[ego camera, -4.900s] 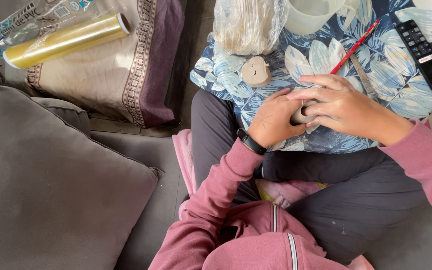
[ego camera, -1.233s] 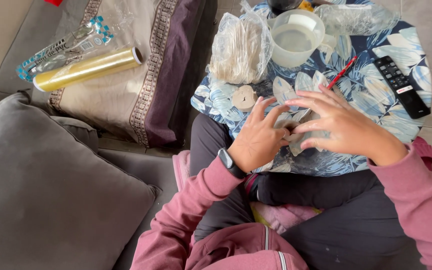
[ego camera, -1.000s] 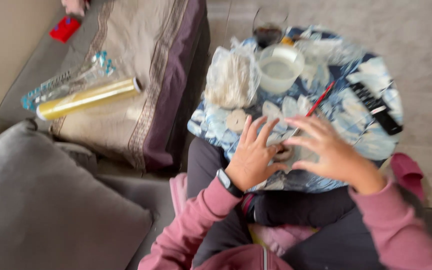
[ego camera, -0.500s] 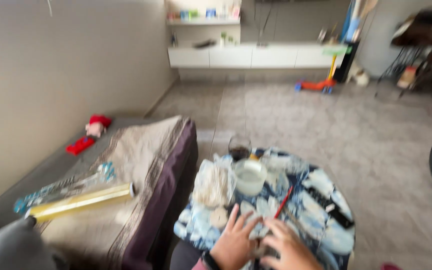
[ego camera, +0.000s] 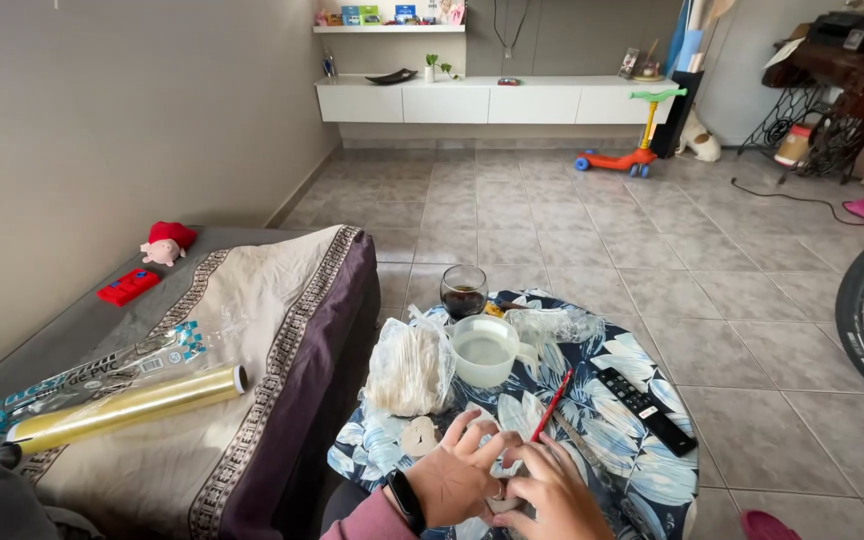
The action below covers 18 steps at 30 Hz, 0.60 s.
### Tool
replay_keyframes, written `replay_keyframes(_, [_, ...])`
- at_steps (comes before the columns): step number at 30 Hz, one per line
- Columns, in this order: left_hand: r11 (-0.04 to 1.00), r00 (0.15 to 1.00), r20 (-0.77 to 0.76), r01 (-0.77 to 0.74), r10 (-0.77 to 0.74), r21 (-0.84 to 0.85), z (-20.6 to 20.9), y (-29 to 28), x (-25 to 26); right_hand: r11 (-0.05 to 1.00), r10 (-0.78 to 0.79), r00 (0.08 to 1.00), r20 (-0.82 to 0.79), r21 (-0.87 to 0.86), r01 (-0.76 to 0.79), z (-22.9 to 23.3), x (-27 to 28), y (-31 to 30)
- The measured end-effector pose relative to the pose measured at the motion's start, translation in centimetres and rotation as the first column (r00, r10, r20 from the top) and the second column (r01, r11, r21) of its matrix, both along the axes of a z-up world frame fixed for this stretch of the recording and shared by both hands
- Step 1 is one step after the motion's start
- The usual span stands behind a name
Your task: Molding a piece of clay into a small pot shape using hands and a brush handle for detailing.
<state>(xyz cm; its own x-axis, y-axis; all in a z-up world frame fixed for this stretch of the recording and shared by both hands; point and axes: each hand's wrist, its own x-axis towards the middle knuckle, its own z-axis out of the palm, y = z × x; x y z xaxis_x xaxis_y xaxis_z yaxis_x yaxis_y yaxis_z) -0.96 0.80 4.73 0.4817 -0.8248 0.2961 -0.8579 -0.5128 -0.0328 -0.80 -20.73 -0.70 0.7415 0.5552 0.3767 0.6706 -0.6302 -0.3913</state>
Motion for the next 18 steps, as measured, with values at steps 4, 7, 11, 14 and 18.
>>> replay_keyframes(4, [0.997,1.000,-0.024,0.003,-0.005,-0.075,0.5,0.3,-0.5,0.999,0.039,0.999,0.006,0.037,-0.039,-0.3,0.1,-0.6])
replay_keyframes(7, [0.995,0.999,-0.010,-0.037,0.037,-0.097,0.9,0.5,-1.6,0.998,0.047,0.998,0.049,0.039,-0.049,1.3,-1.1,-0.5])
replay_keyframes(11, [0.995,0.995,-0.005,-0.096,0.096,0.029,1.0,0.7,-1.1,0.998,0.002,1.000,0.031,0.068,-0.004,2.4,-1.9,-0.3])
replay_keyframes(14, [0.994,0.994,0.053,-0.098,0.096,0.043,1.4,0.9,-0.6,0.996,0.029,0.999,-0.026,0.085,-0.027,3.5,-2.3,-0.2])
replay_keyframes(18, [0.997,0.957,0.286,-0.060,0.046,0.043,0.3,-0.1,-0.1,0.996,0.037,0.999,-0.024,0.087,-0.035,3.6,-2.8,-0.5])
